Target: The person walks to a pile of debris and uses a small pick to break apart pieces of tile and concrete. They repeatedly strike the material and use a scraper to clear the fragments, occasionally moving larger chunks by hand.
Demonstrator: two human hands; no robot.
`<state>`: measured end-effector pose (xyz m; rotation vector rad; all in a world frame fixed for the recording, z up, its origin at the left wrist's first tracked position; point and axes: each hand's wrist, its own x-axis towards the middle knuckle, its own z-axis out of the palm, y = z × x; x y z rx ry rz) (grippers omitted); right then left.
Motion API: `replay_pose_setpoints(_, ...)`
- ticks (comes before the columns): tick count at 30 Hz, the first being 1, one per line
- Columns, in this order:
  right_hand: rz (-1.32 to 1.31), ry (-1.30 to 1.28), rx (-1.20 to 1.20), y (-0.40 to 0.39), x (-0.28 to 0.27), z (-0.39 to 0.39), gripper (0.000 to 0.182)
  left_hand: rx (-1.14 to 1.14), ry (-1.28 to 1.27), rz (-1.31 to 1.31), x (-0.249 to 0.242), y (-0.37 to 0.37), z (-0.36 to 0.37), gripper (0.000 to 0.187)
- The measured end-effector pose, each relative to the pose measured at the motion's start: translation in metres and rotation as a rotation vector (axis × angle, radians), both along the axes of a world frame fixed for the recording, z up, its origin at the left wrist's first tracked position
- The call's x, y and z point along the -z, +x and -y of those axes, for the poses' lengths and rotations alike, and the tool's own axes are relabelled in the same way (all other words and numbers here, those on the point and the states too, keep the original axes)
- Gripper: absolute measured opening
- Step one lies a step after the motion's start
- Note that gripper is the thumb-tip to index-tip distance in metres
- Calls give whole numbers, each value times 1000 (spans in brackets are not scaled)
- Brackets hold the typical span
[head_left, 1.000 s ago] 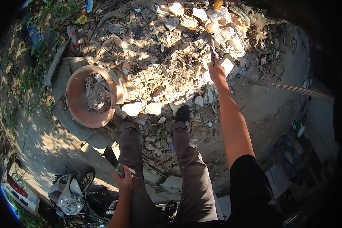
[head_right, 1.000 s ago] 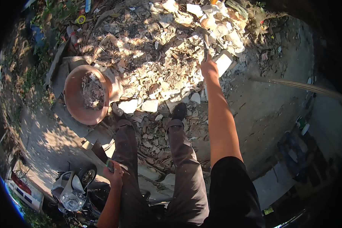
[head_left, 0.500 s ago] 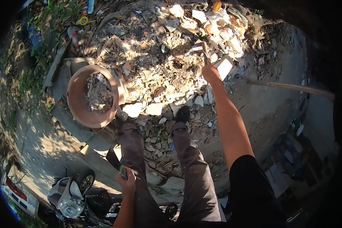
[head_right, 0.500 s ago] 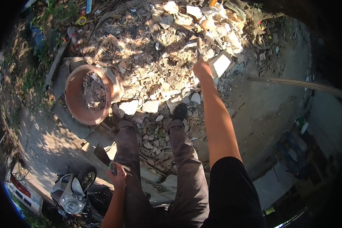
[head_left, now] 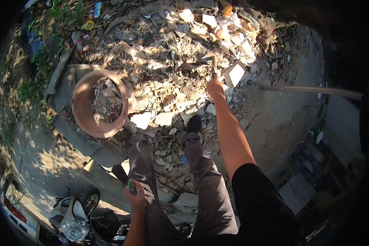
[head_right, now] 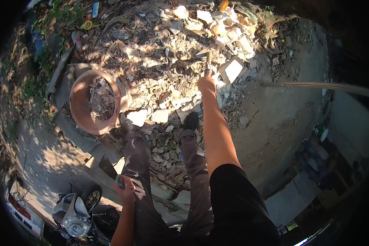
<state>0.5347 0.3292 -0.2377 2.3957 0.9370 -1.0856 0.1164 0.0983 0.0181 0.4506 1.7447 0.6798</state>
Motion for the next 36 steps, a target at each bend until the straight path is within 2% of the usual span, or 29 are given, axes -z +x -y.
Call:
replay_pose_setpoints(1, 94, 35, 95, 5, 3, 0, 61, -17, 3, 16, 1, -1, 0, 11)
replay_pose_setpoints(2, 109, 104, -12, 34, 35, 18, 64, -32, -5, 29, -4, -5, 4, 10)
replay_pose_setpoints(3, 13, 26, 111, 30, 7, 10, 66, -35, 16, 37, -3, -8, 4, 10)
replay_pose_setpoints(5, -25, 21, 88, 36, 25, 13, 68, -20, 42, 40, 0, -11, 9, 9)
replay_pose_setpoints(6, -72, -7, 285, 18, -10, 4, 53, -15, 32, 27, 4, -13, 13, 9)
replay_pose_setpoints(7, -242, -134, 371, 16, 1, -1, 31, -15, 20, 24, 0, -12, 16, 9)
replay_pose_setpoints(9, -327, -144, 555, -8, -15, -8, 23, -72, -17, 52, -2, -11, 11, 9)
replay_pose_setpoints(10, -243, -188, 399, -31, -51, -21, 26, -35, -3, 50, 4, -16, 20, 10)
replay_pose_setpoints(13, -296, -222, 464, -3, -8, -13, 30, 3, 13, 43, 2, -17, 19, 9)
replay_pose_setpoints(15, -247, -223, 258, 7, -1, -16, 30, -22, 9, 32, 1, -21, 17, 9)
replay_pose_setpoints(17, 5, -241, -229, -14, 2, -16, 24, -70, -8, 35, -1, -17, 17, 8)
replay_pose_setpoints(18, 135, -186, -16, -39, -14, -16, 28, -73, -7, 37, -1, -16, 18, 8)
replay_pose_setpoints(19, 146, -81, 109, -58, -25, -13, 29, -86, -9, 43, 0, -15, 19, 8)
replay_pose_setpoints(22, 188, -101, 109, -79, -12, -11, 31, -94, -2, 61, -3, -13, 16, 8)
replay_pose_setpoints(24, 158, -104, -109, -66, 1, -23, 16, -95, 9, 67, -5, -13, 15, 7)
replay_pose_setpoints(26, -69, -428, -589, -15, 35, -38, 11, -86, 29, 38, -2, -13, 14, 9)
replay_pose_setpoints(28, -297, -324, -250, 2, -17, -56, 24, -83, 42, 31, 0, -13, 15, 9)
replay_pose_setpoints(30, -433, -227, 281, 9, -55, -51, 37, -73, 41, 30, 0, -11, 17, 10)
replay_pose_setpoints(31, -433, -230, 284, 14, -63, -47, 37, -82, 31, 19, 0, -8, 16, 10)
replay_pose_setpoints(33, -576, -217, 646, 20, -80, -42, 33, -91, 27, 6, 0, -6, 17, 11)
replay_pose_setpoints(36, -612, -160, 688, 7, -112, -32, 28, 8, 60, -46, 10, -6, 22, 10)
